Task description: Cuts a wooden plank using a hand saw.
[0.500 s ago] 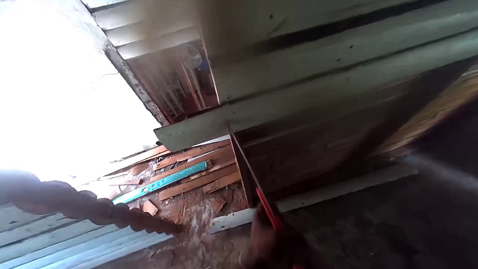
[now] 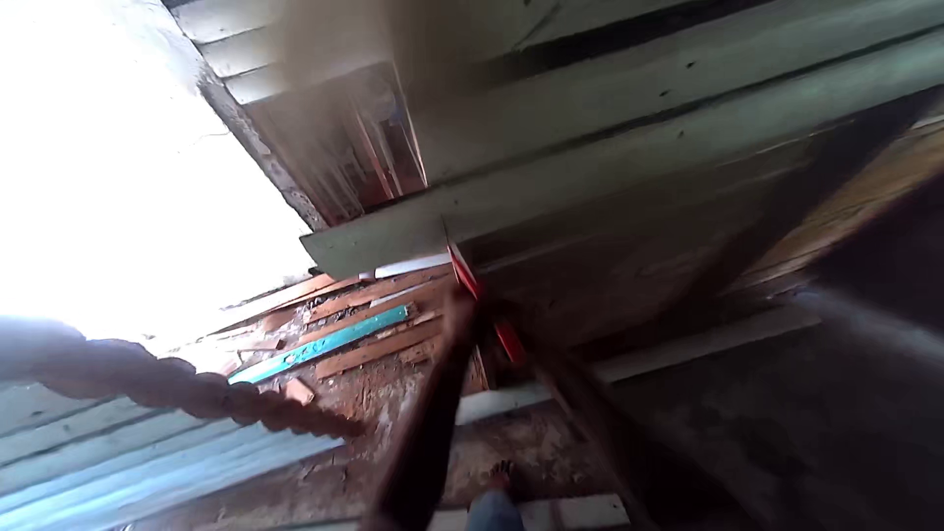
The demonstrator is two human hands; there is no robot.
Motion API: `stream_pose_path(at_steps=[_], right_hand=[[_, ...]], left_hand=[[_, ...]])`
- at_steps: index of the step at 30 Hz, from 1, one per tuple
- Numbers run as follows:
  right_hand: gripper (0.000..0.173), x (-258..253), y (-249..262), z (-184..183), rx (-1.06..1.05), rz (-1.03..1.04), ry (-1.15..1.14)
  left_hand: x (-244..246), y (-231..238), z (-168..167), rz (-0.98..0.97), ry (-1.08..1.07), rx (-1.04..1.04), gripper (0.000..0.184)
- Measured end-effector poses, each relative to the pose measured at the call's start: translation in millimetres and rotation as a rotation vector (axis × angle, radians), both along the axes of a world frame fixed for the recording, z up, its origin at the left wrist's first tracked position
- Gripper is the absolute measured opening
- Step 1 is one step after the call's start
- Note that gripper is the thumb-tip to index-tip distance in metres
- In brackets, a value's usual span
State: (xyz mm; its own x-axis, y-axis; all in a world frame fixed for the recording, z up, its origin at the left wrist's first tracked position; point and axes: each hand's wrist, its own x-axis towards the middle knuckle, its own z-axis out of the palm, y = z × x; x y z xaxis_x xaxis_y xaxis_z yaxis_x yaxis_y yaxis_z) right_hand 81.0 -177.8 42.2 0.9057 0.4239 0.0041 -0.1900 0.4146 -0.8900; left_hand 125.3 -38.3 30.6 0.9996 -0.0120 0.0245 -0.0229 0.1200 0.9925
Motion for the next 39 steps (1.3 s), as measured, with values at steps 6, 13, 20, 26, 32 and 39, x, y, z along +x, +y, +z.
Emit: stream_pose_path(at_steps=[6,13,20,26,32,39], right_hand=[[0.044,-92.7,2.3,-35.5,0.01,-0.293,0.006],[0.023,-4.4,9.3,-19.8,-0.005,-0.026,0.09],[0.016,-3.5,-15.3,-41.5,-0.049,0.119,0.102],[0.049,-101.0,-30.9,-46.1,0.029,-0.26,-0.039],[0.022,-12.2,-17.5,-34.2,-0.093,0.081,0.06],[0.026,-123.0,-38.4,-62.7,-0.015,-0.092,0.217]], left_hand=[[-100.3,-30.4,-51.7,-0.053,-0.083,-0.096,0.038],[-23.8,0.4,-8.4,-0.037,0.011,0.013,0.024],[-26.7,-11.8,-12.4,-0.024,-0.018,-0.04,0.022],[-120.5,-58.2,-64.1,-0.02,-0.133,-0.064,0.04],[-40.2,-5.6,-11.5,-0.087,0.0,0.076,0.024],[-133.4,-51.1,-38.9,-0.103,0.059,-0.102,0.044]])
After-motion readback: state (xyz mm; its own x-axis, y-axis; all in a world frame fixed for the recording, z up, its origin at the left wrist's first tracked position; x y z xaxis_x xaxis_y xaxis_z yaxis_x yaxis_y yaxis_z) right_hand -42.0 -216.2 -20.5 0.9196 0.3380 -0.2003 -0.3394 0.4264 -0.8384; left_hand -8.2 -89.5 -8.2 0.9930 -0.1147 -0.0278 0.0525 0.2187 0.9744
